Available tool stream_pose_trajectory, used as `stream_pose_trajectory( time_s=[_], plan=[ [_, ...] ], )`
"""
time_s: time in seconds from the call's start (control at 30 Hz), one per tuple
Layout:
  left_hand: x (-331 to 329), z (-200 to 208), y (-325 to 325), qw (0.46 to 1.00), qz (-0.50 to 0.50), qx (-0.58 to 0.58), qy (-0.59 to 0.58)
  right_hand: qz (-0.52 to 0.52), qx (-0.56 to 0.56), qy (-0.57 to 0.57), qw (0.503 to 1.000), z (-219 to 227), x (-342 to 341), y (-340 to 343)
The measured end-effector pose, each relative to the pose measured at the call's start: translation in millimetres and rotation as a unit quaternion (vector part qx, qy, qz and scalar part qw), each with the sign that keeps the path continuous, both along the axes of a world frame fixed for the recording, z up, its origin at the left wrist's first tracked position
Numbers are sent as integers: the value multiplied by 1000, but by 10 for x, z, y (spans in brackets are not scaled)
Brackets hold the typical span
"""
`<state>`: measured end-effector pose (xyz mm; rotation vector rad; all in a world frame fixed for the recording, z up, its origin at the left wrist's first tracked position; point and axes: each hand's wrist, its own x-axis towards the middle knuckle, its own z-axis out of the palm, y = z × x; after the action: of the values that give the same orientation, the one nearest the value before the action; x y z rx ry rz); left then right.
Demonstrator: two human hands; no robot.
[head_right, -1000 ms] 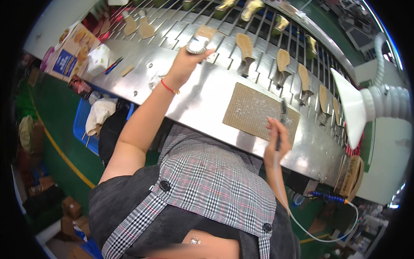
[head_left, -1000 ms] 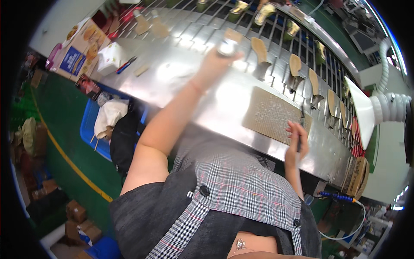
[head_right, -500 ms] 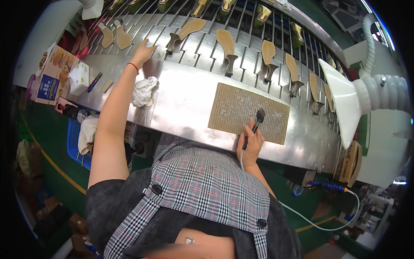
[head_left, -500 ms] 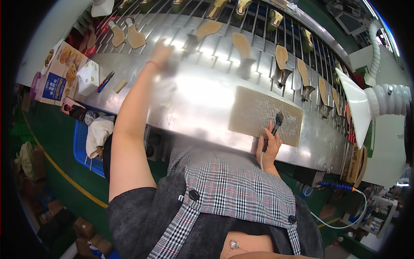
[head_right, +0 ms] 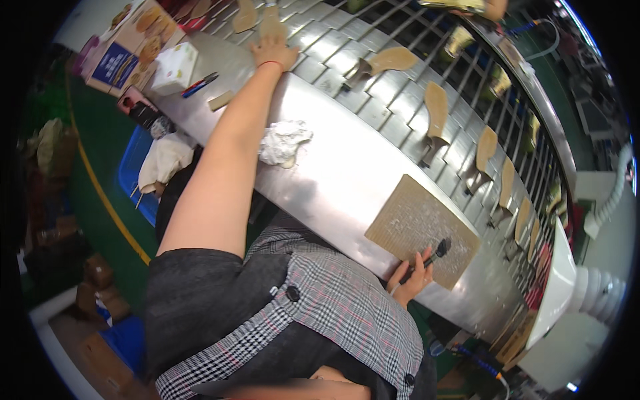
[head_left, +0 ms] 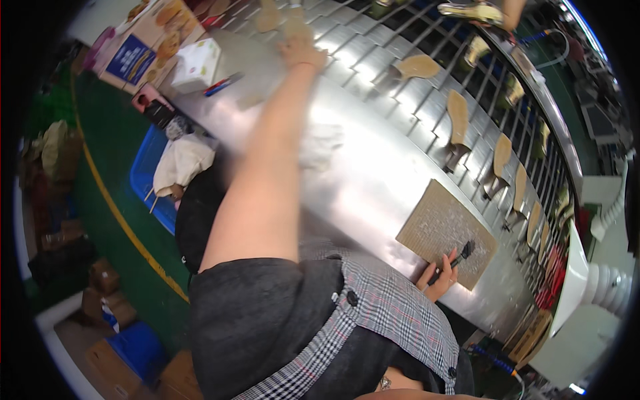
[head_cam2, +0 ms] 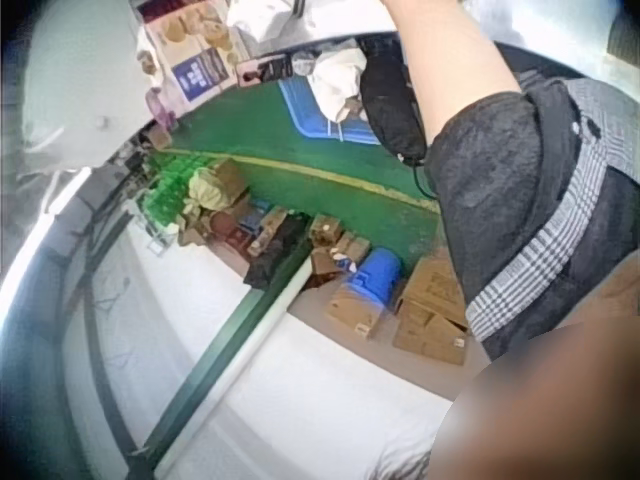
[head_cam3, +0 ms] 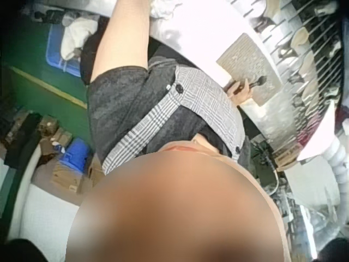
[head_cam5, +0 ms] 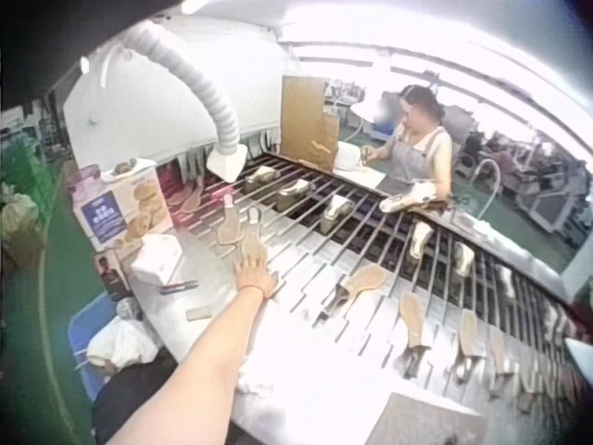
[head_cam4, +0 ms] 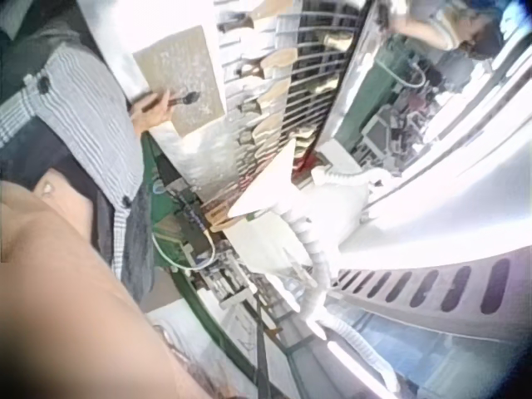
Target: Applying adhesive to shoe soles using a brush on an assembly line.
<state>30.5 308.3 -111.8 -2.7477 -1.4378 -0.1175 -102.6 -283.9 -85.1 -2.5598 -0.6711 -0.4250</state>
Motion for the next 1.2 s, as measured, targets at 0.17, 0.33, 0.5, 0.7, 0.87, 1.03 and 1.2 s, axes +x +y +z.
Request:
stream_pose_trajectory(
  time_s=[0.17,0.33,0.5,0.7,0.87,1.03,1.2],
  plan=[
    [37,62,59,998,-15,8,-61,16,5,-2,1000,11,25,15],
    [66,110,86,968,59,-90,-226,15,9,-4,1000,2,19,20],
    [179,47,165,961,107,-86,-241,15,8,-14,1000,15,13,56],
    [241,106,144,793,79,-418,-436,21,17,-14,1000,-3,11,41],
    [79,792,-409,380,-61,-699,-603,46,17,-4,999,59,6,85],
    [-627,1647,-1233,218,-258,-756,-562,137,101,40,985,472,193,185],
    [-1256,1733,-2097,91,-250,-792,-550,107,59,-1,993,1011,499,310]
  ],
)
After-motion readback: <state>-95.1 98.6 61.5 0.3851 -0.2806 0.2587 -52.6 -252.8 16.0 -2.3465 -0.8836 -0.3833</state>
